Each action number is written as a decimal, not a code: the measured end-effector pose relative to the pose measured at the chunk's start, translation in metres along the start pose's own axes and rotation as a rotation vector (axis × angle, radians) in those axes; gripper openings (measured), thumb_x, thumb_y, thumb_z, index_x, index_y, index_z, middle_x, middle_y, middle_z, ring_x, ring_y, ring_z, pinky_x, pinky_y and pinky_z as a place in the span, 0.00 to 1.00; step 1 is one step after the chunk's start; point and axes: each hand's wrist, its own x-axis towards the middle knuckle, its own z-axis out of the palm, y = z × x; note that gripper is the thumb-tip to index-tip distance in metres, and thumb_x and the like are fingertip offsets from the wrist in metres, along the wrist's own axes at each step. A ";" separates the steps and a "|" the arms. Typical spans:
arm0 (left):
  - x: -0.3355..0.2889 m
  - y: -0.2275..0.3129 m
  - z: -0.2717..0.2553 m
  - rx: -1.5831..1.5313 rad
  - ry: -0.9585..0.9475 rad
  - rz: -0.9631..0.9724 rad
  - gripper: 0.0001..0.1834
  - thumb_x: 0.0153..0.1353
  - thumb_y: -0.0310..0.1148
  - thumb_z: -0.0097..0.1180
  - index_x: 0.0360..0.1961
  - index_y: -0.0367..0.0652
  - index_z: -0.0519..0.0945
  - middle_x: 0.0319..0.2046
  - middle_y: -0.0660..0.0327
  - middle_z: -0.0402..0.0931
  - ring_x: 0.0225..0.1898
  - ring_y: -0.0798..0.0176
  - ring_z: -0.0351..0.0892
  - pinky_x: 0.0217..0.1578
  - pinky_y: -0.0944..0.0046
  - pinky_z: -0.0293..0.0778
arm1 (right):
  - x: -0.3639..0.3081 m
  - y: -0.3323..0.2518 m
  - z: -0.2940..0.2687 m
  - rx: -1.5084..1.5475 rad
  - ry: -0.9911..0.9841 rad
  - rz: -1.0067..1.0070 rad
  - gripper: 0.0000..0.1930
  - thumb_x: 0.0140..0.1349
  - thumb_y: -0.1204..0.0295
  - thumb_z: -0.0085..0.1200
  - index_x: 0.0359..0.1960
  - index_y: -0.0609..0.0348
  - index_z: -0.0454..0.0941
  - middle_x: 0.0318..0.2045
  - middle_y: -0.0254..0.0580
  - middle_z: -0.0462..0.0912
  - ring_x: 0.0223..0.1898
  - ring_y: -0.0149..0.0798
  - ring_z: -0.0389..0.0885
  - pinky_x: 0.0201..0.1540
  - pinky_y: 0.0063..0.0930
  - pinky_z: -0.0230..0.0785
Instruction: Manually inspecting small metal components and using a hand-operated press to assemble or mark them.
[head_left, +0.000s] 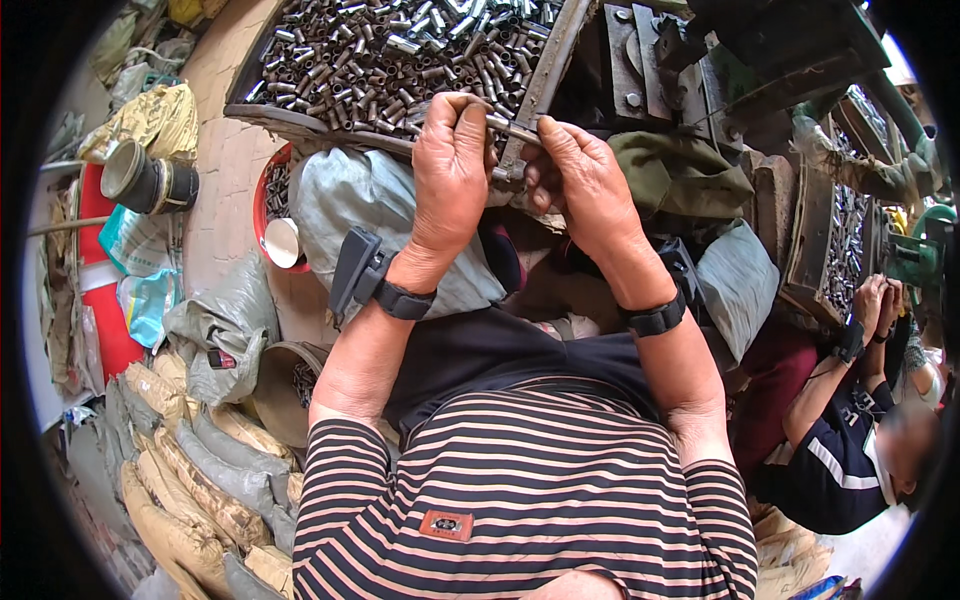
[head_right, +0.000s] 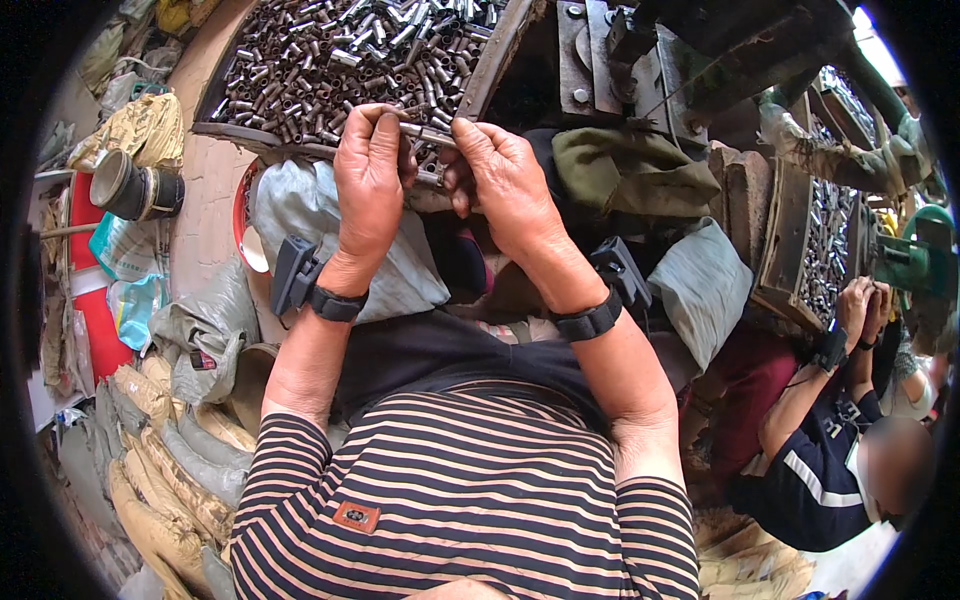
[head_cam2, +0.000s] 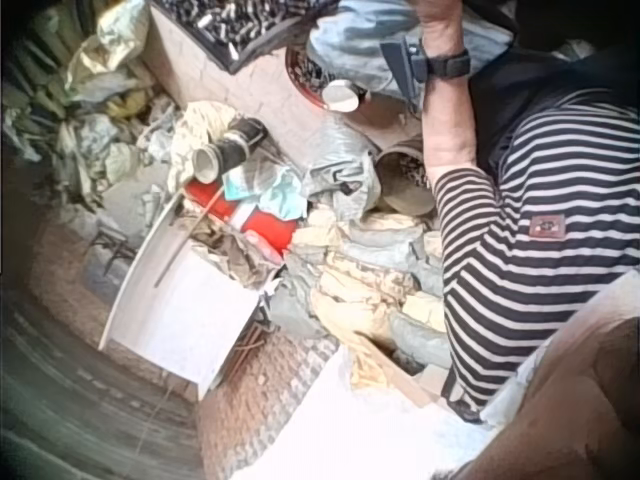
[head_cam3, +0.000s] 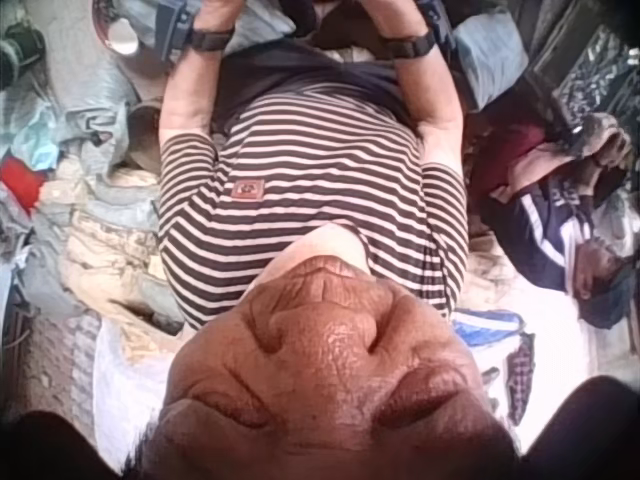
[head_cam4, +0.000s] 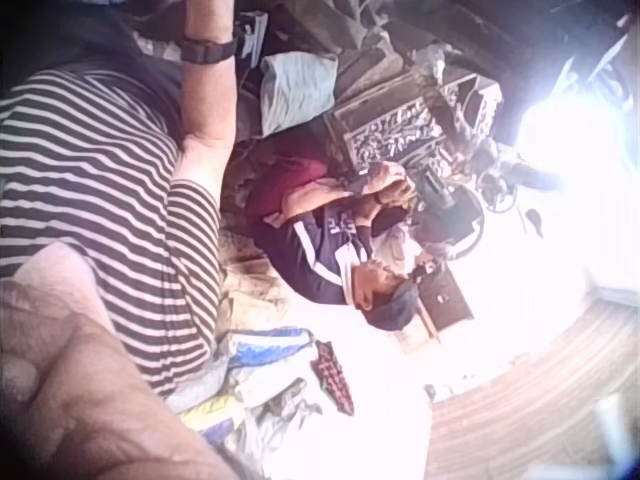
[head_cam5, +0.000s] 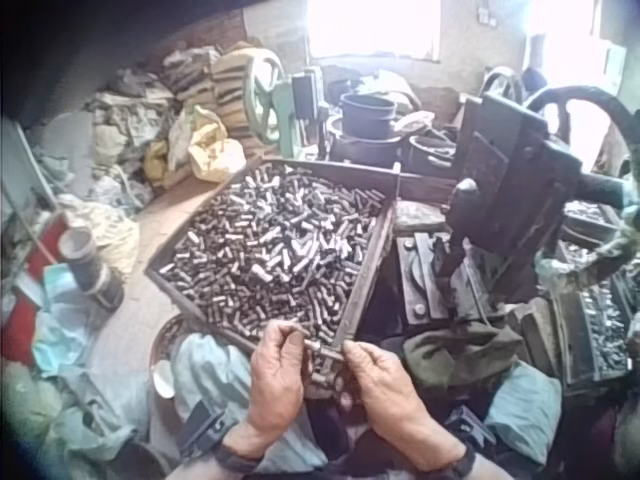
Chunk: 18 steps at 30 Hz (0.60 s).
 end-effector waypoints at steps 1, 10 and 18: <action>0.000 0.000 0.001 -0.002 0.000 0.001 0.08 0.70 0.36 0.45 0.36 0.44 0.71 0.20 0.72 0.65 0.20 0.81 0.62 0.18 0.78 0.60 | -0.001 0.000 0.000 -0.002 0.001 -0.001 0.15 0.68 0.61 0.48 0.34 0.62 0.74 0.19 0.33 0.74 0.15 0.24 0.69 0.18 0.17 0.63; -0.005 -0.001 -0.001 -0.244 0.032 -0.080 0.06 0.69 0.36 0.46 0.38 0.48 0.71 0.21 0.75 0.65 0.19 0.83 0.60 0.18 0.80 0.56 | -0.007 0.006 0.002 -0.071 0.047 -0.052 0.14 0.67 0.61 0.48 0.37 0.62 0.75 0.25 0.33 0.77 0.18 0.23 0.70 0.18 0.16 0.64; -0.006 0.001 -0.003 -0.117 -0.039 0.022 0.05 0.69 0.35 0.47 0.38 0.46 0.71 0.22 0.73 0.66 0.21 0.82 0.61 0.20 0.80 0.58 | -0.007 0.002 0.011 -0.021 0.107 -0.096 0.15 0.68 0.61 0.48 0.31 0.61 0.74 0.19 0.32 0.74 0.14 0.23 0.67 0.15 0.16 0.61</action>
